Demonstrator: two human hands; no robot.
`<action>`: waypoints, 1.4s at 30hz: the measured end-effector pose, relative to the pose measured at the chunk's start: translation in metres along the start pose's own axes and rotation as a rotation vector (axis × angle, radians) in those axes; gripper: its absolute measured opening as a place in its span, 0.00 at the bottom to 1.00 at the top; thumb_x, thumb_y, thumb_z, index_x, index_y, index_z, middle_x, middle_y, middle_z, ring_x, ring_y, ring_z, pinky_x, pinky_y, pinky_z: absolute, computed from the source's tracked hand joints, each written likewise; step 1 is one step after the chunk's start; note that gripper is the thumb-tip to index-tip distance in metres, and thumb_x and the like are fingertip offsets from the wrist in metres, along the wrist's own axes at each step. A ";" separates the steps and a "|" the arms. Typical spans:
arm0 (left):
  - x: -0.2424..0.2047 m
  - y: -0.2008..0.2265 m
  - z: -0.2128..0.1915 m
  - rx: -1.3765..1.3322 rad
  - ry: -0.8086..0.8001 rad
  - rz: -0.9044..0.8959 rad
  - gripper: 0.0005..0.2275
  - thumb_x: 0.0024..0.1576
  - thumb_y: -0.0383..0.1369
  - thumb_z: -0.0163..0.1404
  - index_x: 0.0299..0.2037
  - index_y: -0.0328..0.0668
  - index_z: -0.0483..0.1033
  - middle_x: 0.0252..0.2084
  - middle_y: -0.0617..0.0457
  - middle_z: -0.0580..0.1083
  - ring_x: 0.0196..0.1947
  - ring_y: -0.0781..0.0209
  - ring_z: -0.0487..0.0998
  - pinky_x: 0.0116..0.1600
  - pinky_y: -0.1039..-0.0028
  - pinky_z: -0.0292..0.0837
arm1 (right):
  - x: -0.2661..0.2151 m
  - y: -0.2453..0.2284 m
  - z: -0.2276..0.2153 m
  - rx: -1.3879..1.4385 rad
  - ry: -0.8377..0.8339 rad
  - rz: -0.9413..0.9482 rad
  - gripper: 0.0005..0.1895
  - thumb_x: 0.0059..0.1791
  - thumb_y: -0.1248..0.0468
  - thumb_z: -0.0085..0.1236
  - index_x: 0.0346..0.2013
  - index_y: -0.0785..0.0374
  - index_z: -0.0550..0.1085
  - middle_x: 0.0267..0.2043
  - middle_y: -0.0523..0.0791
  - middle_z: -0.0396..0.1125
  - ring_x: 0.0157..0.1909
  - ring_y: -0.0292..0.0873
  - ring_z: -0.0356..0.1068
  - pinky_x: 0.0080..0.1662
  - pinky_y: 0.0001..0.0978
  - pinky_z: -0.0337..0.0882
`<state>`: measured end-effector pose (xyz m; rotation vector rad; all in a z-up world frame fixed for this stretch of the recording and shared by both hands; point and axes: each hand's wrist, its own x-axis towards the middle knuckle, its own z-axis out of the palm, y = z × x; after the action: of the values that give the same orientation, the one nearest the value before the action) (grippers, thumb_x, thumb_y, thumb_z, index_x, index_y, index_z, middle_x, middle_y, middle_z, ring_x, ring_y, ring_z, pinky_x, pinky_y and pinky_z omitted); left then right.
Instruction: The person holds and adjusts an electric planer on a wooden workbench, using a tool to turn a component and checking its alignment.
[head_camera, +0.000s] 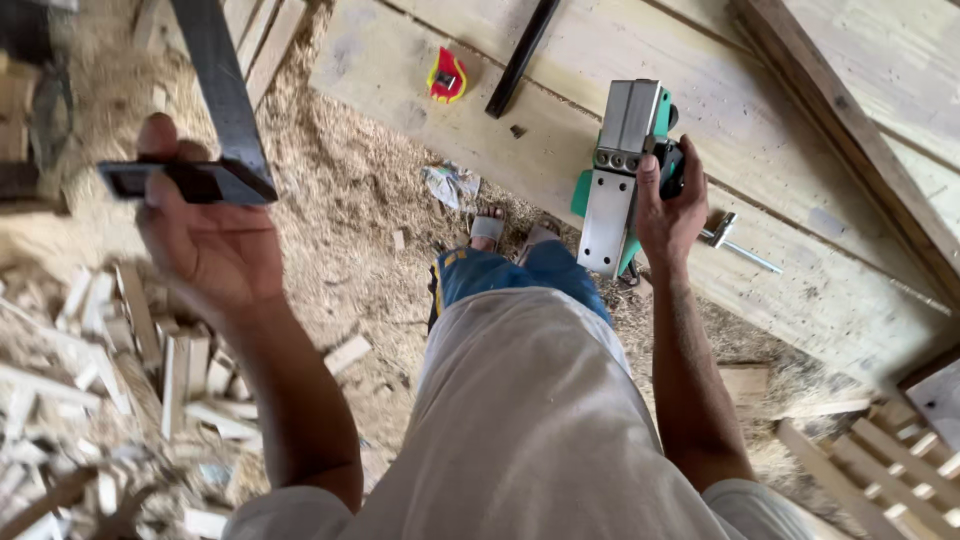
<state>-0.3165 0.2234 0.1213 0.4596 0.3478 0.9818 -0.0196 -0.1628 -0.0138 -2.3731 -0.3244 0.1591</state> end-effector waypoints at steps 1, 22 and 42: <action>-0.017 -0.002 0.003 -0.088 0.019 -0.045 0.15 0.69 0.30 0.46 0.61 0.27 0.67 0.47 0.41 0.79 0.44 0.57 0.84 0.50 0.67 0.81 | -0.003 -0.001 -0.001 -0.009 -0.039 0.052 0.42 0.54 0.38 0.55 0.70 0.68 0.65 0.45 0.50 0.74 0.39 0.41 0.73 0.34 0.36 0.76; -0.139 -0.234 0.068 0.306 -0.023 -0.583 0.21 0.69 0.24 0.46 0.72 0.30 0.63 0.72 0.49 0.68 0.72 0.63 0.69 0.76 0.73 0.65 | 0.042 -0.033 -0.002 0.058 -0.101 -0.525 0.24 0.57 0.71 0.49 0.70 0.69 0.64 0.68 0.58 0.65 0.66 0.55 0.72 0.62 0.43 0.80; -0.150 -0.322 0.040 0.627 -0.037 -0.450 0.17 0.68 0.28 0.53 0.65 0.29 0.72 0.54 0.52 0.78 0.50 0.74 0.75 0.53 0.82 0.73 | 0.033 -0.045 -0.001 0.102 -0.054 -0.446 0.23 0.58 0.72 0.53 0.68 0.64 0.67 0.62 0.53 0.67 0.61 0.54 0.74 0.61 0.43 0.77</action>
<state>-0.1454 -0.0660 -0.0013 0.9190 0.6969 0.4078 0.0039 -0.1230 0.0169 -2.1390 -0.8385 0.0286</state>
